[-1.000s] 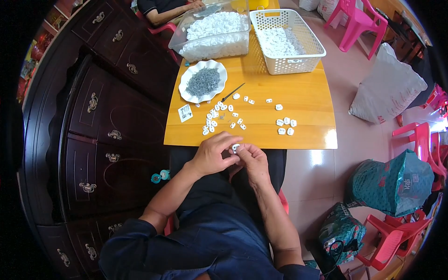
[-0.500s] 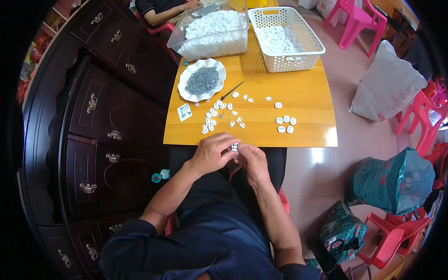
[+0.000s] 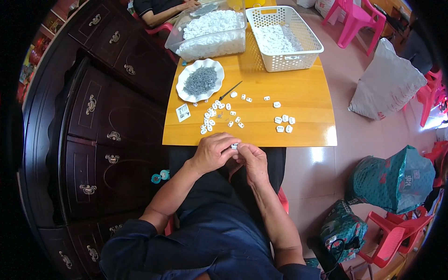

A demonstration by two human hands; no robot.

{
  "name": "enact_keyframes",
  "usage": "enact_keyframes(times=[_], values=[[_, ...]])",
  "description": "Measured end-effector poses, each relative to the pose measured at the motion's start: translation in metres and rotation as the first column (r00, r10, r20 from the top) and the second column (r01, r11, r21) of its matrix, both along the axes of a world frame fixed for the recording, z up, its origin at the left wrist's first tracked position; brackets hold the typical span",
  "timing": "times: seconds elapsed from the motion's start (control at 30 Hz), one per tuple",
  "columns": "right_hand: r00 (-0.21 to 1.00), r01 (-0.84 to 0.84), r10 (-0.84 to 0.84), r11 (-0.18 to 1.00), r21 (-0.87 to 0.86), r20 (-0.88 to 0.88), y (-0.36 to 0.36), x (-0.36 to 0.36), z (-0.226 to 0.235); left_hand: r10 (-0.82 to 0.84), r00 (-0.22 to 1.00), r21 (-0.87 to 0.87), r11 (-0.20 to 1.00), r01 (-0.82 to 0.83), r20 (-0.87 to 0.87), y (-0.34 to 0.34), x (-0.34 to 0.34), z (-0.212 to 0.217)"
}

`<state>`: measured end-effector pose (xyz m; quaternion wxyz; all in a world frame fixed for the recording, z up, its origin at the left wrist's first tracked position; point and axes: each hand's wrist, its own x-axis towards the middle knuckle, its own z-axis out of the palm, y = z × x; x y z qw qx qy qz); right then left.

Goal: The recorder is manually assembling small white plastic components by inserting small black pins into them at a table.

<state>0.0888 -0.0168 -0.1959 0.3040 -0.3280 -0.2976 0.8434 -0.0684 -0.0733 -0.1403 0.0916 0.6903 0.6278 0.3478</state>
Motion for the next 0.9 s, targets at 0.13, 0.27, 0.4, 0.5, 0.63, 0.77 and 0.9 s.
enact_keyframes(times=[0.13,0.27,0.4,0.5,0.63,0.77,0.9], values=[[1.0,0.015,-0.015,0.999,0.036,0.022,-0.001,-0.001,-0.002,-0.01,1.0,0.009,1.0,0.011,-0.006,0.0,0.0,-0.001],[0.999,0.019,-0.021,0.999,0.051,0.039,-0.002,-0.001,-0.002,-0.015,1.0,0.027,1.0,0.015,0.006,0.0,0.0,-0.004],[0.998,0.041,-0.044,0.997,0.068,0.04,-0.005,-0.002,-0.002,-0.015,1.0,0.056,0.998,0.014,0.014,0.0,-0.001,-0.011],[0.998,0.05,-0.054,0.995,0.085,0.042,-0.005,-0.003,-0.001,0.002,0.998,0.04,0.999,-0.005,0.067,-0.001,0.001,-0.01],[0.996,0.073,-0.078,0.99,0.118,0.036,-0.002,-0.003,0.002,0.074,0.979,-0.141,0.989,-0.047,0.188,-0.003,0.005,0.003],[0.995,0.087,-0.093,0.987,0.135,0.044,-0.002,-0.005,0.002,0.041,0.985,-0.088,0.996,-0.026,0.169,0.001,0.001,0.001],[0.994,0.088,-0.095,0.989,0.123,0.057,-0.002,-0.005,0.002,0.027,0.993,-0.052,0.998,-0.021,0.113,0.005,0.001,-0.001]])
